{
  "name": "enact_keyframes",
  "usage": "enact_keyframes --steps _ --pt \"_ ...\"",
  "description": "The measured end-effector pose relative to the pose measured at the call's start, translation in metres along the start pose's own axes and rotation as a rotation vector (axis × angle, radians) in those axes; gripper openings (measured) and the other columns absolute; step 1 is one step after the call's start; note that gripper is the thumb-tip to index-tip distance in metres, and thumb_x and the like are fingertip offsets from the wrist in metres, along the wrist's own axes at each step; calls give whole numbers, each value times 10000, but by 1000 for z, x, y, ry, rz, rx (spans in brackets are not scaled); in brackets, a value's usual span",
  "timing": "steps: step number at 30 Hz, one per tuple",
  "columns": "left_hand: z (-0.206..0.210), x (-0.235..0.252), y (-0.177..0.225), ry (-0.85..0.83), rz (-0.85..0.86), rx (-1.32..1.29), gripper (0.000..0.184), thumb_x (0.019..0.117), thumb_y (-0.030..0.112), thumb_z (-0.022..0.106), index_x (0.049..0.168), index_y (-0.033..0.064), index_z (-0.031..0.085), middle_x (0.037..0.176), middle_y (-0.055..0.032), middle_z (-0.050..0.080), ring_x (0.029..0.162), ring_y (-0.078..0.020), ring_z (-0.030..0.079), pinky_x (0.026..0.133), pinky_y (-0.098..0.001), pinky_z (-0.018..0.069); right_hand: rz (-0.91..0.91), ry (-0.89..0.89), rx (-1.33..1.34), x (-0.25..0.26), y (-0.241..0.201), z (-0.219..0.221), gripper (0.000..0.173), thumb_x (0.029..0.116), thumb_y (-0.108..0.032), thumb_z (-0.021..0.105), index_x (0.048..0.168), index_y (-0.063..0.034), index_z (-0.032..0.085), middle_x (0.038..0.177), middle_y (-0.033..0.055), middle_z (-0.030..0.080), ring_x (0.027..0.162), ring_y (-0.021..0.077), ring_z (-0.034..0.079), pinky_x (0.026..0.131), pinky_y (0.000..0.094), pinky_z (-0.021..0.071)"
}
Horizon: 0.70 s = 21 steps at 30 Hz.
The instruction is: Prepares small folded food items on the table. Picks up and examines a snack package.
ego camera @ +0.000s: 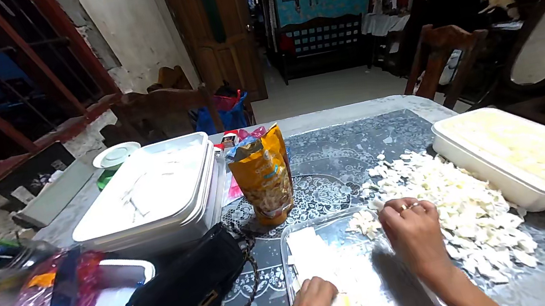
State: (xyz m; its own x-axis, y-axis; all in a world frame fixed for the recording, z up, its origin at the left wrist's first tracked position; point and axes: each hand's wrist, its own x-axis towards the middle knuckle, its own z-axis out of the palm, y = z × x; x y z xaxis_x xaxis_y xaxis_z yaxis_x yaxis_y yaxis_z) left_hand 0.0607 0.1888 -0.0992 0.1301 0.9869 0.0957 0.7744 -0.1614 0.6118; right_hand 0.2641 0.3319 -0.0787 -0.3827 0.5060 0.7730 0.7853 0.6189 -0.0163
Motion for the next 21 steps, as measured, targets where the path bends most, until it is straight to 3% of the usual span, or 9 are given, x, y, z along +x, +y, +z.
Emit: enact_keyframes --steps 3,5,7,11,13,16,17,20,21 --pt "4 0 0 54 10 7 174 875 -13 624 1012 -48 726 1010 -215 701 1001 -393 678 870 -500 560 103 -360 214 1 1 -9 44 819 -5 756 860 -19 762 925 214 733 966 461 689 869 659 489" --pt "5 0 -1 84 15 -7 153 895 -2 616 980 -55 731 979 -216 705 973 -391 686 865 -500 559 114 -689 386 2 -9 -13 120 871 -102 758 954 -20 786 992 218 733 1029 441 670 965 636 450" --pt "4 1 -3 94 10 -18 148 917 26 618 964 -54 733 959 -210 709 956 -385 691 864 -498 559 65 -876 460 -1 -19 -11 178 906 -176 749 997 -30 791 1025 207 735 1054 404 666 1000 592 439" --pt "1 1 -4 129 -78 -85 174 953 74 611 976 -52 728 912 -202 713 904 -363 706 846 -509 559 35 -977 487 -4 -28 -9 144 906 -123 723 954 6 766 1005 215 717 1051 395 659 961 540 480" --pt "-4 2 -4 170 -163 -176 191 988 96 593 1036 -52 704 924 -192 727 875 -335 728 834 -509 581 104 -1054 494 0 -29 -11 173 934 -121 702 996 39 727 1026 227 698 1072 397 650 957 533 493" --pt "-12 4 -2 279 -252 -402 195 1019 110 548 1108 -40 636 769 -90 659 667 -184 627 666 -381 533 208 -1030 633 2 -26 -14 206 959 -115 688 1070 59 703 1006 225 708 988 370 683 927 533 518" --pt "-13 5 -3 301 -271 -513 193 1027 105 524 1129 -36 608 750 -64 648 652 -143 616 653 -344 526 251 -966 719 1 -26 -15 215 965 -118 679 1091 54 710 986 201 714 930 319 689 894 488 536" --pt "-13 5 0 297 -279 -788 160 1062 83 455 1169 -19 516 891 -96 753 818 -155 753 773 -338 611 459 -802 1083 -4 -31 -15 134 943 -115 684 1016 -4 706 860 11 705 757 48 649 740 240 547" --pt "-10 5 2 300 -279 -805 157 1062 83 448 1169 -14 507 878 -87 744 803 -140 742 760 -325 600 532 -791 1193 -5 -37 -16 100 932 -88 680 998 -15 697 833 -26 705 730 13 648 719 216 552"
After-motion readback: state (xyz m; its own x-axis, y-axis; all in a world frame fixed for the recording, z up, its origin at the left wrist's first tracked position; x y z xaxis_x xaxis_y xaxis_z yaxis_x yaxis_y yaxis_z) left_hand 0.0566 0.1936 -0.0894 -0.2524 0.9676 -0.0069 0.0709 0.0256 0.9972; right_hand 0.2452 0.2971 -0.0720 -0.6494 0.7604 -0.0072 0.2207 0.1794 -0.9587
